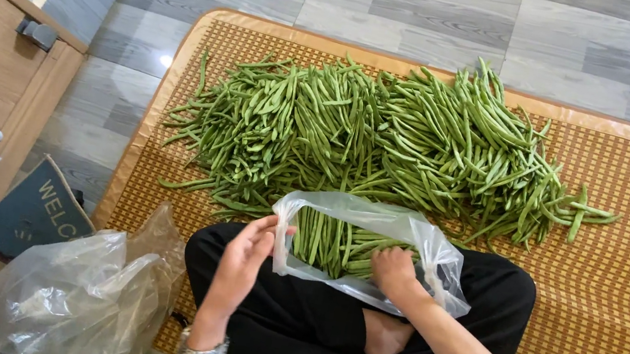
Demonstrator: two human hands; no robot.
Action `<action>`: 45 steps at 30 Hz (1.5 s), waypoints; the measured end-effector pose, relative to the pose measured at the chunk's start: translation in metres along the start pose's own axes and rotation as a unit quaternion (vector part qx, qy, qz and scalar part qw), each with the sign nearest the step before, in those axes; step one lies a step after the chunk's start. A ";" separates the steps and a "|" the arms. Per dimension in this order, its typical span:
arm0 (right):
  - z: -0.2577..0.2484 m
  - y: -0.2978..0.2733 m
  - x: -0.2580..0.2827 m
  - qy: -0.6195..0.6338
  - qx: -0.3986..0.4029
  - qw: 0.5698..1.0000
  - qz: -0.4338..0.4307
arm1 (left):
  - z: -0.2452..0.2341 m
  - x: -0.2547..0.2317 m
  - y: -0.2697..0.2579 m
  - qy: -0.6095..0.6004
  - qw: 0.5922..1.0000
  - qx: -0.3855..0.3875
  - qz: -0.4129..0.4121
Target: Bagging green beans from a pile on the floor into a plastic bag.
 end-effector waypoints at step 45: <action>-0.158 -0.056 -0.015 0.532 -0.064 0.845 0.006 | 0.064 0.095 0.384 0.878 0.351 0.202 0.254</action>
Point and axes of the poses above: each hand's wrist, its own y-axis towards the middle knuckle, its own z-axis out of the palm, x = y × z, the point moved 6 cm from there along y, towards the middle knuckle, and after that the axes turned 4 degrees about y, right-handed, at the moved point
